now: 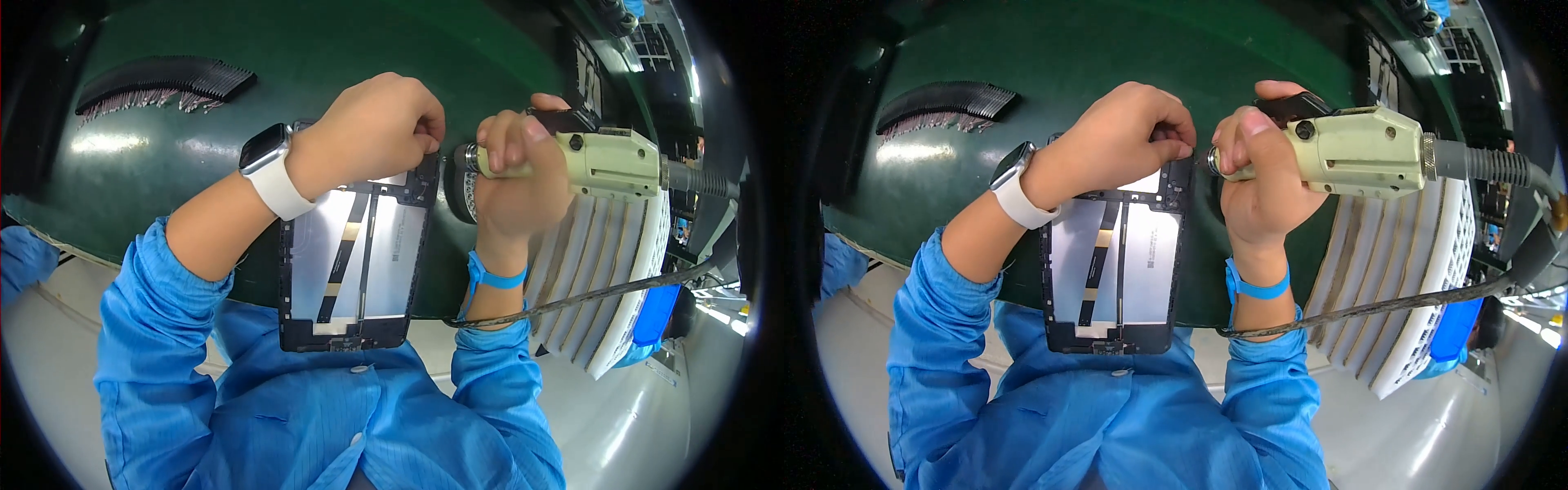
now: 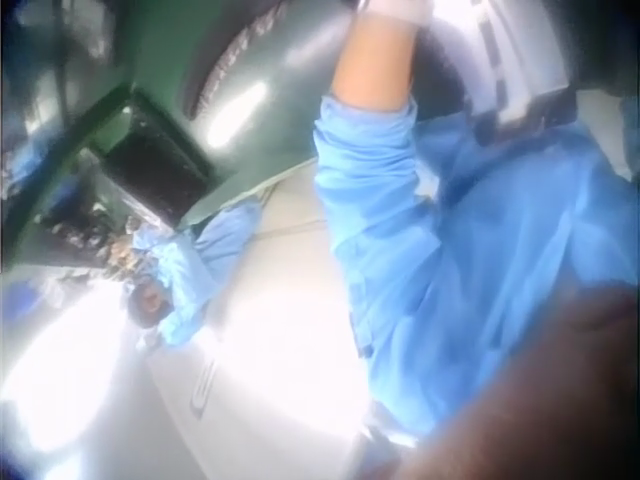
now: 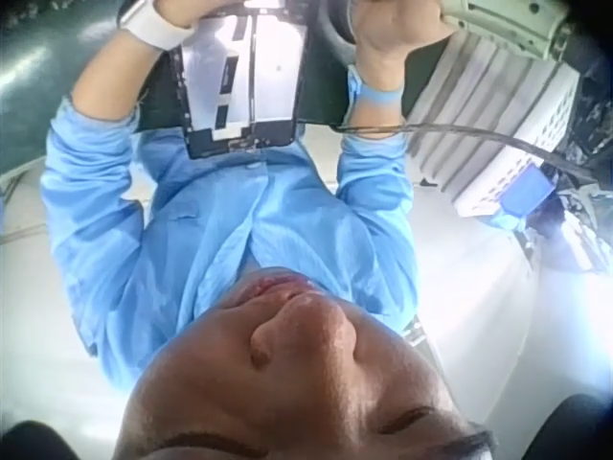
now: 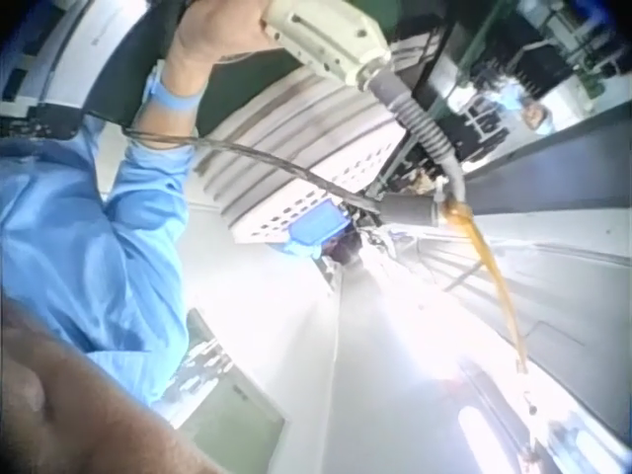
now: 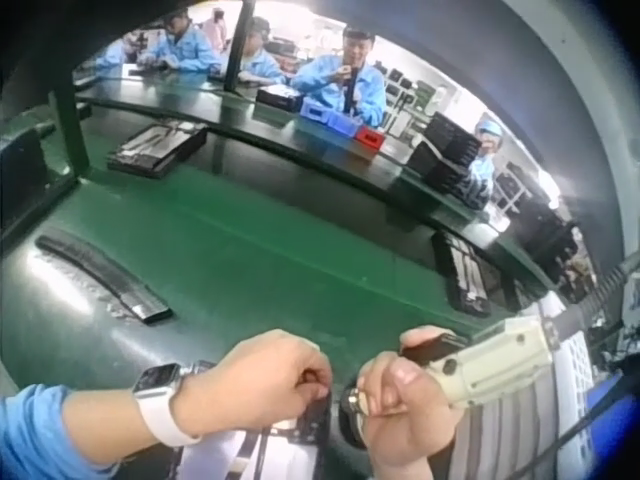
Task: Assembling internal components of a tablet device using an electric screwdriver on an assembly line.
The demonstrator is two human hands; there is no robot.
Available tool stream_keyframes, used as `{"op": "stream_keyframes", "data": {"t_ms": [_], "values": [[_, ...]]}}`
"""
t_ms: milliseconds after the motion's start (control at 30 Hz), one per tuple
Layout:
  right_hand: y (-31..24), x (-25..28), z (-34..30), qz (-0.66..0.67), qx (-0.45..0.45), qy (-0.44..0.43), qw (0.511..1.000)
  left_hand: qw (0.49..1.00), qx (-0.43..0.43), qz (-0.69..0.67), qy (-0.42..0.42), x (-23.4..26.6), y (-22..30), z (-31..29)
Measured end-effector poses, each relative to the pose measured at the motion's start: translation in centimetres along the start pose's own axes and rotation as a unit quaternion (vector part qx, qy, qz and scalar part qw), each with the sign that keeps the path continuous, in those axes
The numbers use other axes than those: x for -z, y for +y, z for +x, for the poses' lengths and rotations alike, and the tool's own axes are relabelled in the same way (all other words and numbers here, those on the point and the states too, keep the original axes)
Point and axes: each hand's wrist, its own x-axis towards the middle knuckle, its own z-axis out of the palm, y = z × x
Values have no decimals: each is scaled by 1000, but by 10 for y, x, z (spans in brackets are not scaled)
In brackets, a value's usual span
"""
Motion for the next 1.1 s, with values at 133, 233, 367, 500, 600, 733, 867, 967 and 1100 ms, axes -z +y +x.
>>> {"op": "stream_keyframes", "data": {"t_ms": [133,233,367,500,600,733,867,967,1100], "values": [[6,0,1,-7,-5,4,1000,1000,-1,5,4,-2,0,-1],[8,0,1,-11,-5,3,1000,1000,1,-1,11,-3,0,-2],[7,1,1,-16,-8,-2,1000,1000,-3,5,16,-4,0,-1],[9,-1,1,-8,-10,-17,1000,999,-24,12,23,-3,-2,-2],[8,-2,0,-12,-20,-28,999,999,-38,14,18,-1,-1,0],[7,1,-4,-19,-26,-17,999,1000,-29,5,10,-3,2,1],[2,4,-6,-9,11,5,1000,999,-50,-7,2,-1,-3,1],[-26,26,-6,12,63,23,998,999,-39,-18,-18,1,1,-2],[-33,56,-27,2,70,44,997,999,-26,-8,-26,4,2,-1]]}}
